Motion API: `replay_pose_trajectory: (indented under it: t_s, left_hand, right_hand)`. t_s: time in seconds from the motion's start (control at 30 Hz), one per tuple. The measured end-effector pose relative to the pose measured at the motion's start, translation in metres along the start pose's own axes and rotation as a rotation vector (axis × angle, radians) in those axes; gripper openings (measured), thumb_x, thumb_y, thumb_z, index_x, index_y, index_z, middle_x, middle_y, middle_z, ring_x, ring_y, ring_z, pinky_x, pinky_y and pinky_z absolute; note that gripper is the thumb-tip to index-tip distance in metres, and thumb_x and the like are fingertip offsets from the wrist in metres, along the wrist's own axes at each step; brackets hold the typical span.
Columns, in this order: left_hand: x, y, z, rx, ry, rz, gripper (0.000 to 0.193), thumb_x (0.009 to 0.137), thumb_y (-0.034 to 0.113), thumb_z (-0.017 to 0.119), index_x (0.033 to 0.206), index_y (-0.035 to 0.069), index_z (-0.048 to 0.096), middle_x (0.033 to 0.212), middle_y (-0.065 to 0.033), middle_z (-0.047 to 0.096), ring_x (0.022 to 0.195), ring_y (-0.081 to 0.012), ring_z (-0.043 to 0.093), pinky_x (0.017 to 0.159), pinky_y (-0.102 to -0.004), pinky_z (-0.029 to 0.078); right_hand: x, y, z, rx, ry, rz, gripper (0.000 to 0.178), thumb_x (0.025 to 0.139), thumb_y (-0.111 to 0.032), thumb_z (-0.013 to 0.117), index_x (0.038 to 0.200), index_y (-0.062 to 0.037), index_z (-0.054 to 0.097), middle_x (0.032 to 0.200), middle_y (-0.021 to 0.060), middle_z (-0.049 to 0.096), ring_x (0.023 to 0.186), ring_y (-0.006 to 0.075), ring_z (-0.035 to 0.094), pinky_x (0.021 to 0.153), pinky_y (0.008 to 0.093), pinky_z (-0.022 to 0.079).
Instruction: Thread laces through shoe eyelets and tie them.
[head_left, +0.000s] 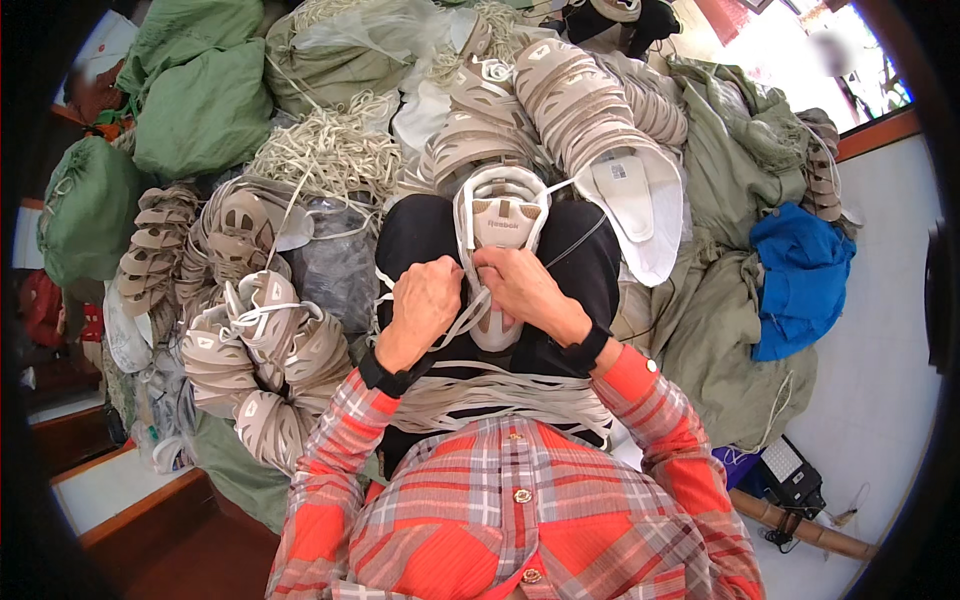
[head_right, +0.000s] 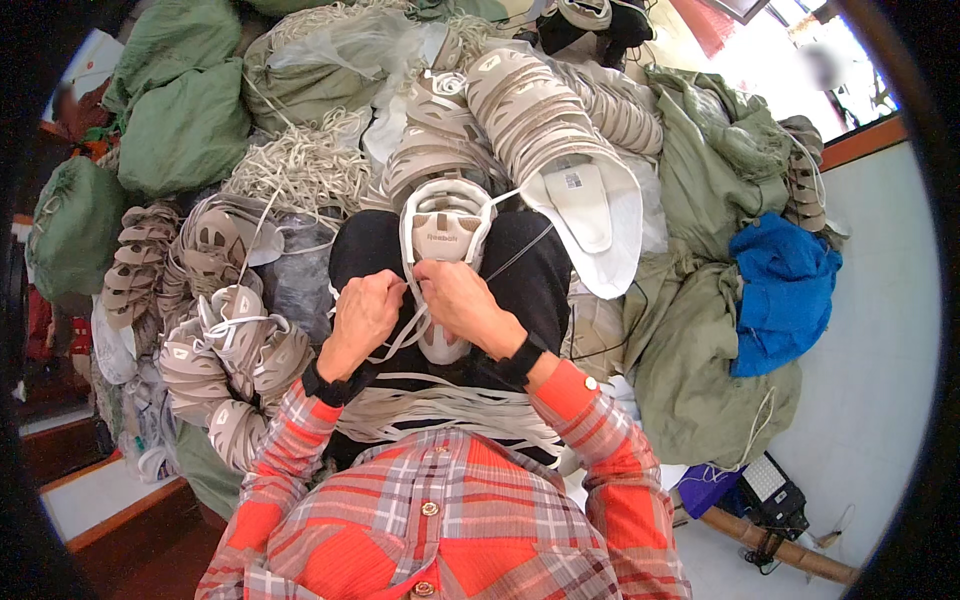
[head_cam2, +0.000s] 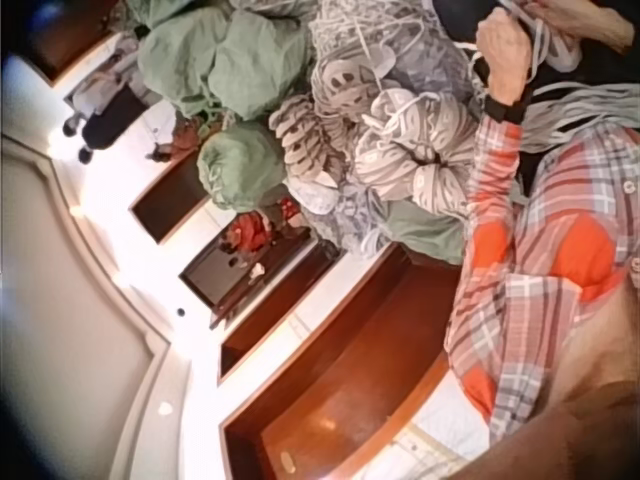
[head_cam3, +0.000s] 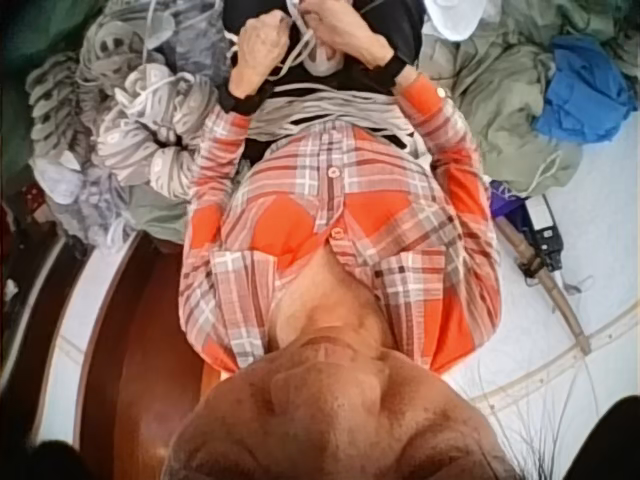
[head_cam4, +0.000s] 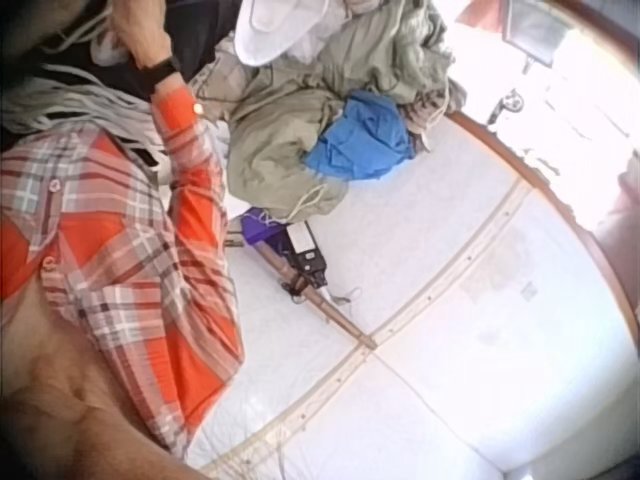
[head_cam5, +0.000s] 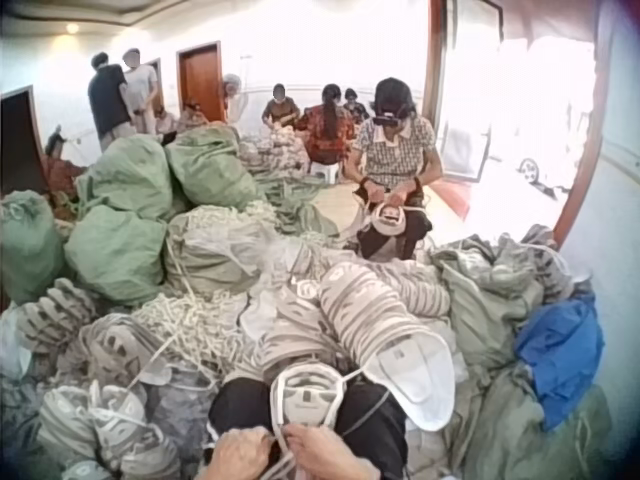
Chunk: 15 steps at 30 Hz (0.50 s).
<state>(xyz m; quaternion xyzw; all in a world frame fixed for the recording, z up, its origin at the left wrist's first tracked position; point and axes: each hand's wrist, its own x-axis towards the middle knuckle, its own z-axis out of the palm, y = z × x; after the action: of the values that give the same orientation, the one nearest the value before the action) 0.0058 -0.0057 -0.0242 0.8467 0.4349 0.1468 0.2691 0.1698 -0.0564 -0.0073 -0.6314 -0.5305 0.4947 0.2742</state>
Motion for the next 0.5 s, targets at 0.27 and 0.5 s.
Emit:
replay_pose_trajectory:
  t_s: [0.27, 0.5]
  left_hand:
    - [0.004, -0.005, -0.016, 0.027, -0.019, 0.096, 0.017, 0.084, 0.016, 0.061, 0.075, 0.001, 0.063, 0.060, -0.0140, 0.061, 0.058, -0.0333, 0.062, 0.056, -0.0412, 0.048]
    - [-0.048, -0.014, -0.121, -1.937, 0.014, 0.318, 0.020, 0.093, 0.017, 0.054, 0.108, 0.010, 0.064, 0.093, -0.0055, 0.064, 0.102, -0.0247, 0.058, 0.098, -0.0484, 0.040]
  right_hand:
    - [0.001, 0.000, 0.001, -0.966, 0.180, -0.381, 0.010, 0.084, -0.006, 0.055, 0.091, -0.0013, 0.050, 0.054, 0.0119, 0.058, 0.050, 0.0302, 0.062, 0.047, 0.0406, 0.049]
    - [-0.042, 0.015, -0.088, 0.811, 0.413, -0.197, 0.010, 0.095, -0.010, 0.048, 0.098, 0.0000, 0.046, 0.102, 0.0239, 0.063, 0.083, 0.0316, 0.068, 0.062, 0.0419, 0.057]
